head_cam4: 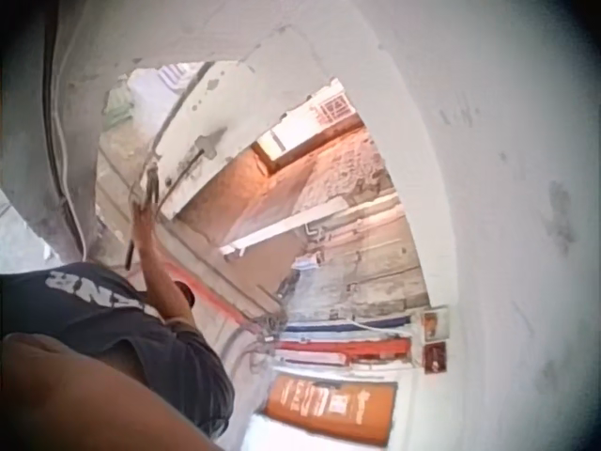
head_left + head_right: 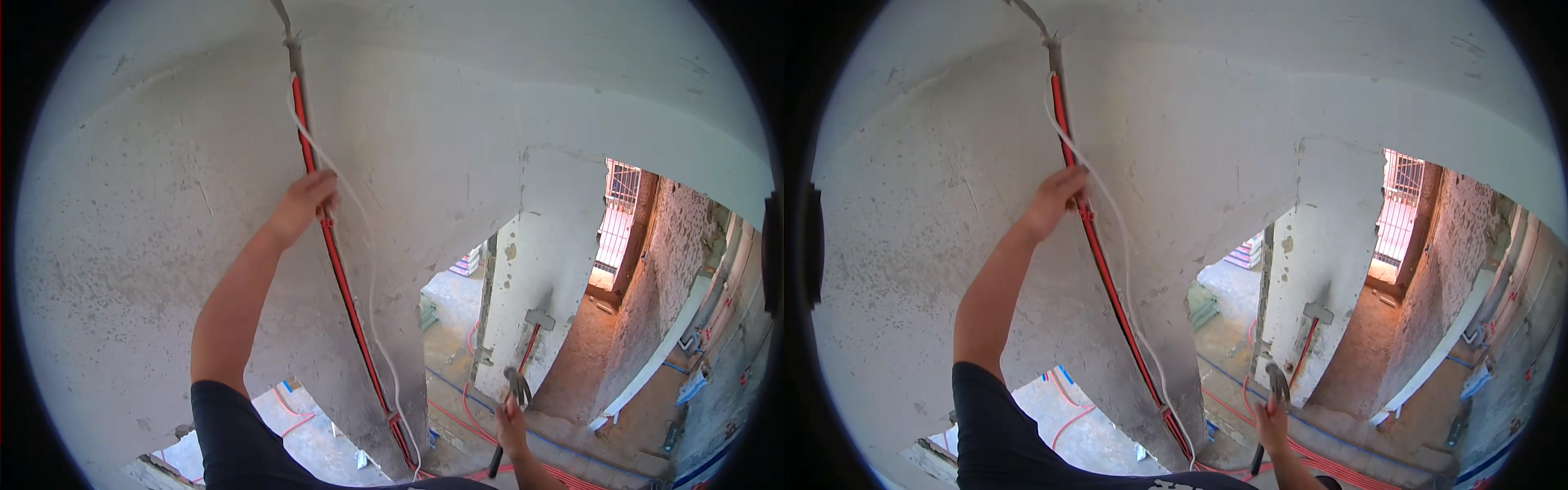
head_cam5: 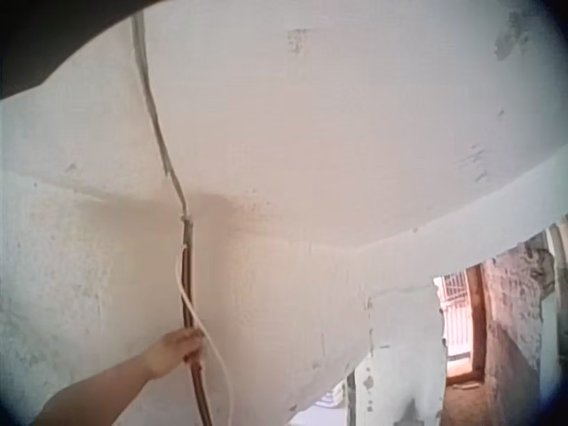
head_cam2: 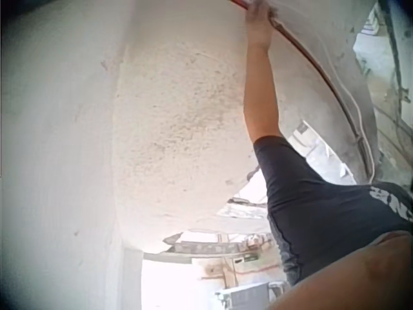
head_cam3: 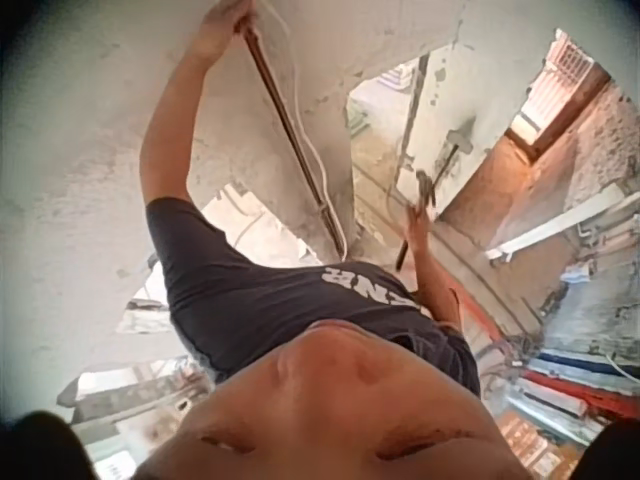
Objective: The person secures conduits into a wall groove using plastic clips and a hammer, trims a conduit near the ceiling with a utility knife, and reaches into a storage bag on a ladder for parts.
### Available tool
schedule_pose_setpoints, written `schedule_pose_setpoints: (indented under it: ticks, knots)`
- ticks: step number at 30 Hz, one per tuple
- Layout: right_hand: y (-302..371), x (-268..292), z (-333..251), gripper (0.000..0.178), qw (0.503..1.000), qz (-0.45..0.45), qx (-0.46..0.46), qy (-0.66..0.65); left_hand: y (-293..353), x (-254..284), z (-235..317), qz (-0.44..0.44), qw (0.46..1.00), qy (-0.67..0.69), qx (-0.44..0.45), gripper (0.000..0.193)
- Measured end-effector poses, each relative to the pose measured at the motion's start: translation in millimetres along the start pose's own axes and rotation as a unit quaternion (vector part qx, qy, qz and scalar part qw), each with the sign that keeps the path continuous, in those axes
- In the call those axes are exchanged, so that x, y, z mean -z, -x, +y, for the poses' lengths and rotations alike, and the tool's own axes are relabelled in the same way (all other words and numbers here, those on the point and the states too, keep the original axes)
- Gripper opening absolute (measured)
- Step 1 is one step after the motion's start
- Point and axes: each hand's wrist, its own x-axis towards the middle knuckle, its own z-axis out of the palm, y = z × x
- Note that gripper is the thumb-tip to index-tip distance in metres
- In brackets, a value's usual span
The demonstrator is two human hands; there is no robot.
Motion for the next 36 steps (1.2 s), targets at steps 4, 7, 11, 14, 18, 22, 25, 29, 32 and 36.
schedule_pose_setpoints:
  ticks: [4,7,11,14,18,22,25,29,32,36]
  knots:
    - [-52.8,-17.6,-78.8,0.005,0.993,-0.101,0.038,-0.037,-42.2,6.0,24.1,0.047,0.997,0.047,-0.035,0.023]
    - [-91.0,-39.5,-145.5,0.025,0.967,-0.161,0.137,-0.141,-61.0,-9.1,45.1,0.058,0.993,0.080,-0.068,0.024]
    - [-107.7,-90.0,-241.4,0.048,0.933,-0.199,0.208,-0.215,-73.5,-21.6,63.2,0.069,0.982,0.138,-0.106,0.026]
    - [-124.4,-120.4,-284.6,0.034,0.915,-0.181,0.267,-0.244,-82.7,-33.9,76.8,0.076,0.971,0.189,-0.128,0.027]
    - [-126.1,-116.6,-332.4,0.017,0.902,-0.220,0.207,-0.308,-93.7,-33.7,93.7,0.095,0.962,0.203,-0.158,0.031]
    - [-141.8,-69.9,-361.1,0.021,0.911,-0.107,0.299,-0.263,-103.4,-17.4,84.2,0.162,0.962,0.113,-0.187,0.029]
    - [-154.2,-21.1,-396.7,0.021,0.886,-0.033,0.411,-0.213,-113.2,4.1,47.7,0.320,0.893,-0.081,-0.306,0.028]
    - [-154.7,40.0,-459.6,0.019,0.883,0.054,0.454,-0.108,-152.1,22.0,25.3,0.429,0.777,-0.234,-0.396,0.043]
    - [-136.5,69.9,-493.8,0.021,0.887,0.051,0.457,-0.033,-178.1,28.6,26.8,0.401,0.742,-0.323,-0.430,0.058]
    - [-118.7,66.7,-512.4,0.021,0.872,0.028,0.488,0.032,-206.0,34.7,20.0,0.402,0.719,-0.377,-0.423,0.068]
